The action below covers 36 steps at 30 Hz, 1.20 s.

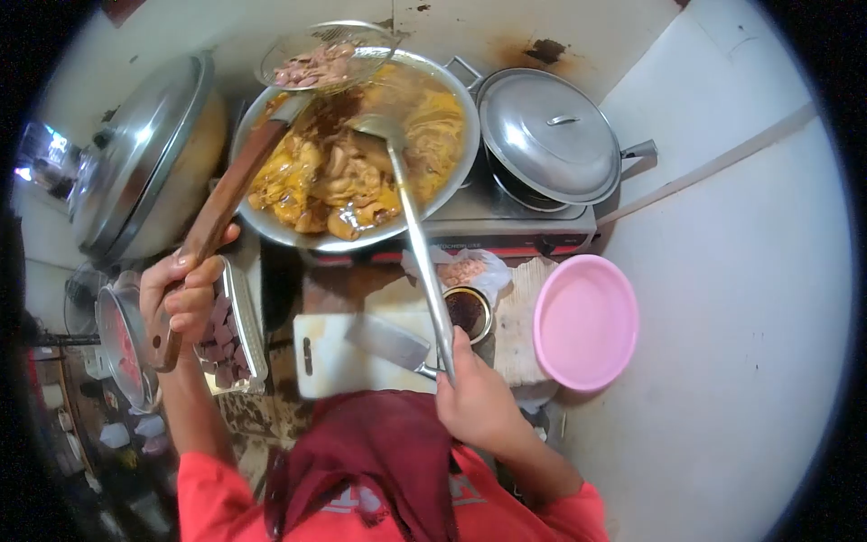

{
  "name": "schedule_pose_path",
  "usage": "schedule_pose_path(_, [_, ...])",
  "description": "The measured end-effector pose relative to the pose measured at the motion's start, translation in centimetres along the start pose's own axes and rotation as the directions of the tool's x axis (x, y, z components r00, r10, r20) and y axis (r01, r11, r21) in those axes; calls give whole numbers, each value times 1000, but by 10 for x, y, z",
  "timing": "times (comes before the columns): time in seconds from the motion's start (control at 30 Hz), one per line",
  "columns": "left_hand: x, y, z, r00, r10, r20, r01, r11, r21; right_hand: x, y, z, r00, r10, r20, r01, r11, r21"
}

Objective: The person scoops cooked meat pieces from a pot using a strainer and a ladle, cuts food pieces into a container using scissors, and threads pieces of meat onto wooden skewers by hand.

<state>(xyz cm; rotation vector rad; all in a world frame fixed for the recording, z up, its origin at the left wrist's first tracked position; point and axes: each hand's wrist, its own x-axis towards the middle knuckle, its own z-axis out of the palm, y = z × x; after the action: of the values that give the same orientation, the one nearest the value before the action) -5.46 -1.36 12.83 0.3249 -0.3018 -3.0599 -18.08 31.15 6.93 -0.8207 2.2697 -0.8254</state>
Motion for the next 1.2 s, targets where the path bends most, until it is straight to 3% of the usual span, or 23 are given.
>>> schedule_pose_path(0.07, [-1,2,-13,1000,3,14,-3,999,33,-2,12,9,999,-39,-33,34,988,-148])
schedule_pose_path(0.27, [-15,-5,-34,992,63,-106,-47,988,146,9,20,-3,994,-98,-49,82,964,-254])
schedule_pose_path(0.37, [-25,-14,-46,987,95,-131,-79,989,125,15,26,-2,981,-152,-120,123,967,-223])
schedule_pose_path(0.47, [-30,-19,-66,989,98,-109,-87,991,104,24,28,-5,985,-102,-137,80,984,-157])
schedule_pose_path(0.57, [-33,-26,-79,989,104,-102,-97,993,72,35,39,-7,966,-186,-181,156,974,-166])
schedule_pose_path(0.67, [-36,-28,-83,971,123,-204,-90,982,164,43,43,-18,970,-171,-171,139,973,-186])
schedule_pose_path(0.87, [-35,-34,-101,976,128,-173,-109,987,118,66,30,-42,955,-150,-257,113,982,-155])
schedule_pose_path(0.97, [-34,-36,-115,980,121,-159,-99,985,139,93,41,-47,923,-238,-303,179,961,-210])
schedule_pose_path(1.07, [-34,-37,-122,974,129,-184,-104,985,138,117,40,-53,949,-138,-285,75,972,-224])
schedule_pose_path(1.2, [-35,-38,-132,976,120,-180,-102,989,107,129,42,-50,943,-169,-286,89,959,-271])
